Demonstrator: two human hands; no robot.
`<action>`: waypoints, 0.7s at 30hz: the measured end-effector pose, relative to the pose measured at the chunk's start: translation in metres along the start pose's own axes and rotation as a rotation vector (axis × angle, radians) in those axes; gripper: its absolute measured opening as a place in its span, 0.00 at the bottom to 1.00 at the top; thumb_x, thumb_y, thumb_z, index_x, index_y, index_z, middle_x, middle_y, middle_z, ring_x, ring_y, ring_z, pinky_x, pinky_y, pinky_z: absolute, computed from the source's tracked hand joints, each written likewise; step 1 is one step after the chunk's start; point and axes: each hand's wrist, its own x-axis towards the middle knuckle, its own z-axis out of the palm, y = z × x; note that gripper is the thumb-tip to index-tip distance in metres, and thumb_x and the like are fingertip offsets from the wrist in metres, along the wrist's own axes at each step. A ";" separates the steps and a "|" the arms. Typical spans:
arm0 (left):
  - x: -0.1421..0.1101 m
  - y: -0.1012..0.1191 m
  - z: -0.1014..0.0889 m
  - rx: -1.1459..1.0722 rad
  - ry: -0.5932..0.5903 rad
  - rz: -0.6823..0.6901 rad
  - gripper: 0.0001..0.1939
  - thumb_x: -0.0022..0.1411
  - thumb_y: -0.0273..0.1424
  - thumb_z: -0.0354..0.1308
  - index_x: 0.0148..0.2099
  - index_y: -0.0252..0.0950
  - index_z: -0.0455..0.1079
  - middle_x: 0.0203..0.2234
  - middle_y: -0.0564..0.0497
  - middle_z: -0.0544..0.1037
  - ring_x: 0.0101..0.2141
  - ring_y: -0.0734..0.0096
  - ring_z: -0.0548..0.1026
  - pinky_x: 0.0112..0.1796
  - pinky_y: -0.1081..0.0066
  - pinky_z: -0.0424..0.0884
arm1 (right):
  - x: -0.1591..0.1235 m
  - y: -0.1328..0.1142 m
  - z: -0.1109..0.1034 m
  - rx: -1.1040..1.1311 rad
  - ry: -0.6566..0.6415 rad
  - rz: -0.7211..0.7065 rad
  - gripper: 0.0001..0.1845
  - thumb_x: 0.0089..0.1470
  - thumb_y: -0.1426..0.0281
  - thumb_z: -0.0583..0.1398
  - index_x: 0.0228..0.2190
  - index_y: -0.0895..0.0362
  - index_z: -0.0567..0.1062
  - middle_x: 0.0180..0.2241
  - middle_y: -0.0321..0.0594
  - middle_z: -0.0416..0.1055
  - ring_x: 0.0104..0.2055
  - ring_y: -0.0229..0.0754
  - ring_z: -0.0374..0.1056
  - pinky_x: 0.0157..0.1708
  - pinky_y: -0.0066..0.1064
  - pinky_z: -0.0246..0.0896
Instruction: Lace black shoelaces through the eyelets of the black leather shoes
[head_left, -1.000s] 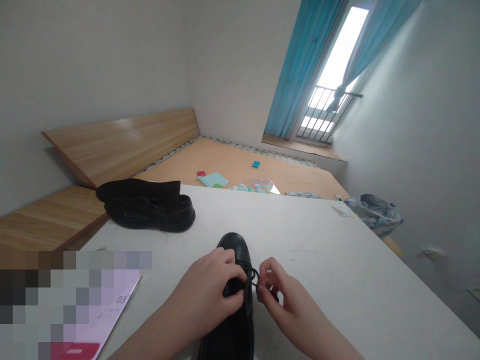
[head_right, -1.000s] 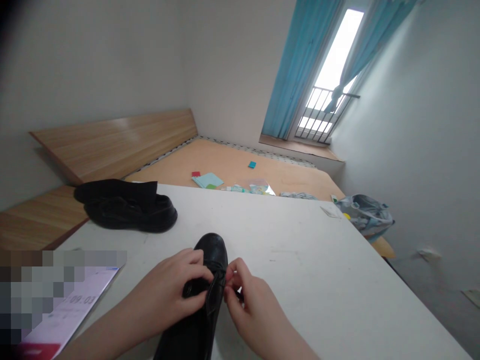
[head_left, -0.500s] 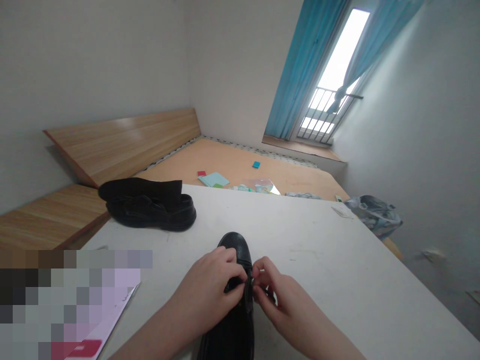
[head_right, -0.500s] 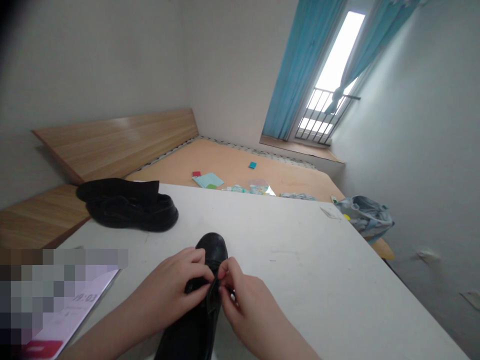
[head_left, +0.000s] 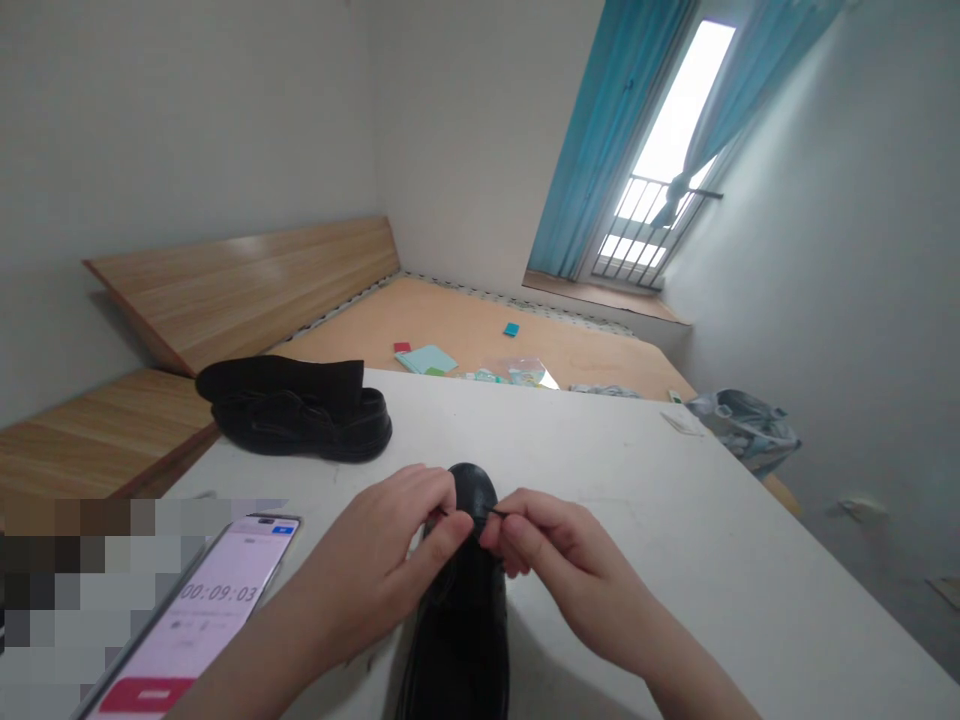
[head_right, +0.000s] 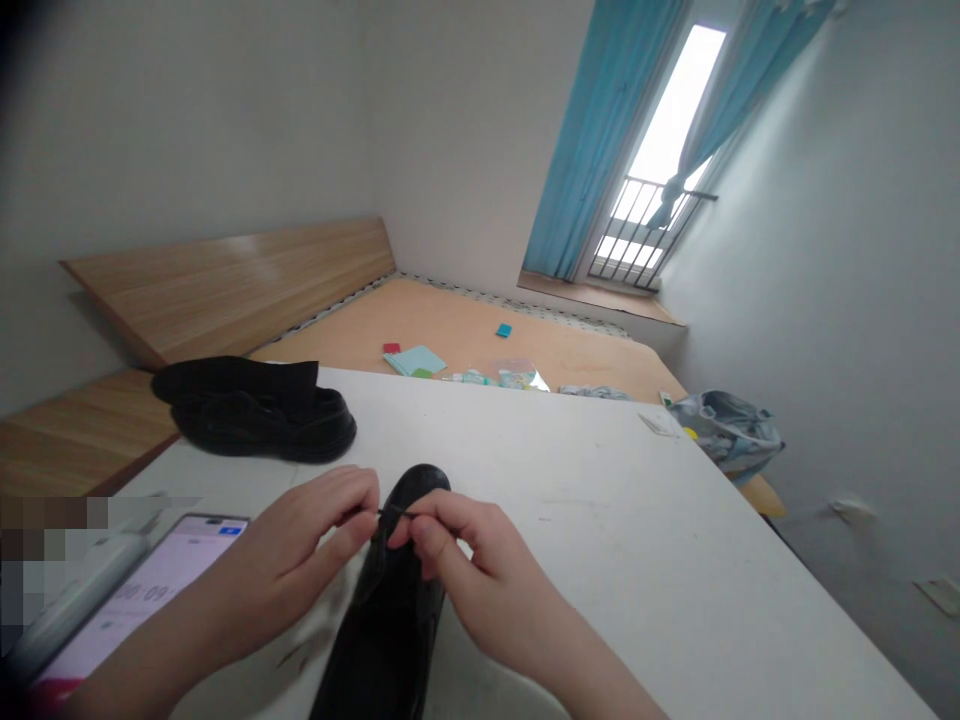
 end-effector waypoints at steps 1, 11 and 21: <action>-0.001 -0.002 -0.002 0.049 -0.011 0.009 0.17 0.69 0.35 0.39 0.29 0.40 0.60 0.25 0.53 0.69 0.29 0.65 0.67 0.32 0.68 0.61 | 0.001 -0.002 -0.002 0.028 0.040 -0.020 0.15 0.64 0.63 0.53 0.30 0.55 0.75 0.24 0.34 0.68 0.27 0.37 0.63 0.28 0.28 0.59; -0.011 -0.026 -0.006 0.270 -0.310 -0.227 0.15 0.66 0.29 0.45 0.32 0.38 0.71 0.30 0.48 0.76 0.34 0.59 0.74 0.35 0.65 0.63 | 0.002 0.004 0.007 -0.554 0.043 -0.138 0.15 0.56 0.79 0.52 0.42 0.54 0.72 0.29 0.36 0.70 0.30 0.40 0.66 0.32 0.31 0.57; -0.014 -0.023 -0.006 0.230 -0.298 -0.187 0.13 0.64 0.30 0.48 0.32 0.39 0.74 0.29 0.49 0.77 0.33 0.61 0.74 0.34 0.67 0.63 | 0.007 0.020 0.025 -0.792 -0.130 -0.061 0.10 0.55 0.76 0.59 0.35 0.54 0.79 0.34 0.40 0.71 0.39 0.45 0.67 0.36 0.35 0.61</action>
